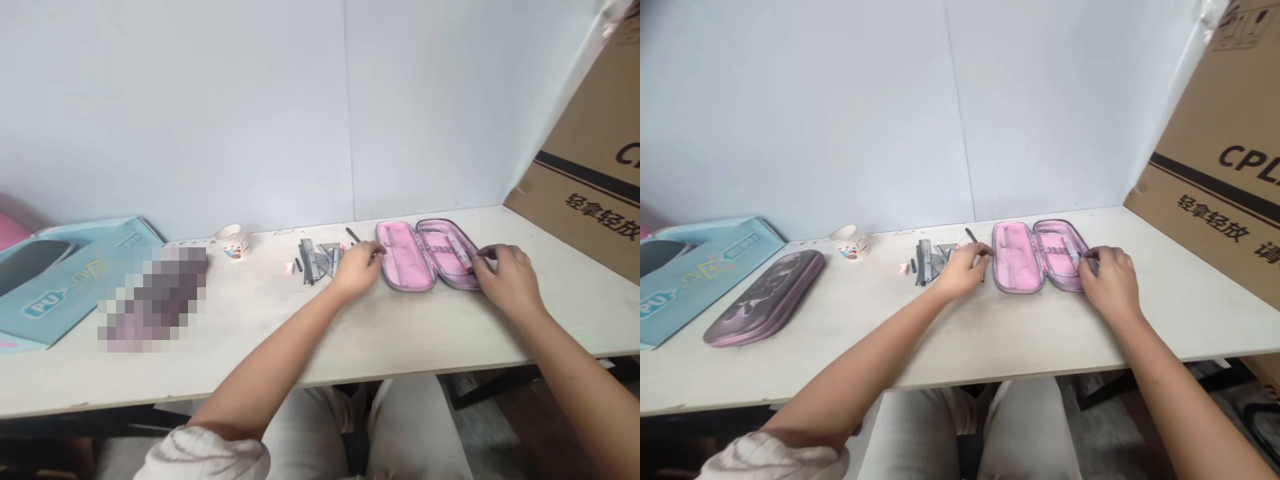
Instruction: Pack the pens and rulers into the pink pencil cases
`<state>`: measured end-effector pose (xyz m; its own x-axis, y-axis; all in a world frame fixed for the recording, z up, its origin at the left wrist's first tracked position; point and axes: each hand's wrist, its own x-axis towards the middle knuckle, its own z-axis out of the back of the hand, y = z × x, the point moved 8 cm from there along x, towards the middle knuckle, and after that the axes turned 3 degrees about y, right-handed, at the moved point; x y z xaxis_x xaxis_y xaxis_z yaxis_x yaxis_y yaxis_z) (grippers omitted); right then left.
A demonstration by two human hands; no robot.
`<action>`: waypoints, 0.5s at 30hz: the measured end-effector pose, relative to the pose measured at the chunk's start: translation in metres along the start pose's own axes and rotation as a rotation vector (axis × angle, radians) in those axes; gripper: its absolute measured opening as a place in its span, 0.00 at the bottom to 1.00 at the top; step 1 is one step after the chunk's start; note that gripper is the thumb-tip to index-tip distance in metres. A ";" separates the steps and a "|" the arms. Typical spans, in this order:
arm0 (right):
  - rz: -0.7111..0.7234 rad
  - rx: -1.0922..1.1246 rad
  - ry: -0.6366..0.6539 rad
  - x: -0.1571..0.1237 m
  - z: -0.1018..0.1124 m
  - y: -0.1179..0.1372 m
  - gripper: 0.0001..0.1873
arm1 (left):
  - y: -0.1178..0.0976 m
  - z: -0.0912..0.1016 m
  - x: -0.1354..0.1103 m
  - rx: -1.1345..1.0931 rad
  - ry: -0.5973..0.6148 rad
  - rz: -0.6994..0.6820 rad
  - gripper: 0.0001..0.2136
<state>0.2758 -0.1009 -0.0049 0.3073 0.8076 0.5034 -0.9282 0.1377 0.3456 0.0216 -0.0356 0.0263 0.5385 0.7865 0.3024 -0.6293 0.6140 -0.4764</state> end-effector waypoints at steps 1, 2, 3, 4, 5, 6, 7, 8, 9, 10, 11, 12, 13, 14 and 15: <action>0.042 0.013 0.010 0.000 0.001 0.018 0.14 | 0.015 0.011 -0.006 0.023 -0.023 0.040 0.13; 0.094 0.033 0.033 -0.001 -0.001 0.041 0.14 | 0.030 0.021 -0.013 0.039 -0.049 0.082 0.13; 0.139 0.057 0.054 -0.002 -0.003 0.065 0.13 | 0.044 0.030 -0.020 0.043 -0.079 0.117 0.13; 0.199 0.083 0.072 -0.003 -0.006 0.092 0.13 | 0.056 0.039 -0.027 0.039 -0.113 0.140 0.13; 0.274 0.109 0.121 -0.005 -0.012 0.122 0.13 | 0.066 0.046 -0.034 0.028 -0.153 0.156 0.13; 0.341 0.125 0.172 -0.008 -0.020 0.150 0.13 | 0.075 0.054 -0.040 0.012 -0.198 0.167 0.12; 0.403 0.120 0.237 -0.011 -0.030 0.177 0.13 | 0.083 0.060 -0.047 -0.006 -0.244 0.177 0.12; 0.443 0.099 0.307 -0.014 -0.041 0.200 0.14 | 0.090 0.064 -0.052 -0.026 -0.286 0.191 0.12; 0.453 0.056 0.363 -0.016 -0.053 0.218 0.15 | 0.096 0.067 -0.056 -0.047 -0.320 0.206 0.12; 0.447 -0.013 0.416 -0.017 -0.066 0.231 0.17 | 0.100 0.068 -0.060 -0.067 -0.340 0.217 0.12; 0.436 -0.086 0.470 -0.018 -0.079 0.240 0.18 | 0.102 0.068 -0.062 -0.084 -0.346 0.217 0.12; 0.420 -0.155 0.514 -0.018 -0.091 0.245 0.19 | 0.101 0.065 -0.062 -0.097 -0.341 0.201 0.12; 0.403 -0.213 0.549 -0.017 -0.101 0.247 0.19 | 0.099 0.063 -0.062 -0.109 -0.330 0.172 0.11; 0.384 -0.251 0.571 -0.016 -0.109 0.247 0.20 | 0.095 0.060 -0.061 -0.124 -0.320 0.140 0.11; 0.364 -0.269 0.573 -0.014 -0.114 0.246 0.20 | 0.092 0.057 -0.061 -0.147 -0.317 0.115 0.10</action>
<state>0.0194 -0.0128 -0.0166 -0.1198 0.9923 0.0306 -0.9928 -0.1196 -0.0086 -0.1005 -0.0233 0.0114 0.2541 0.8458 0.4692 -0.5759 0.5220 -0.6292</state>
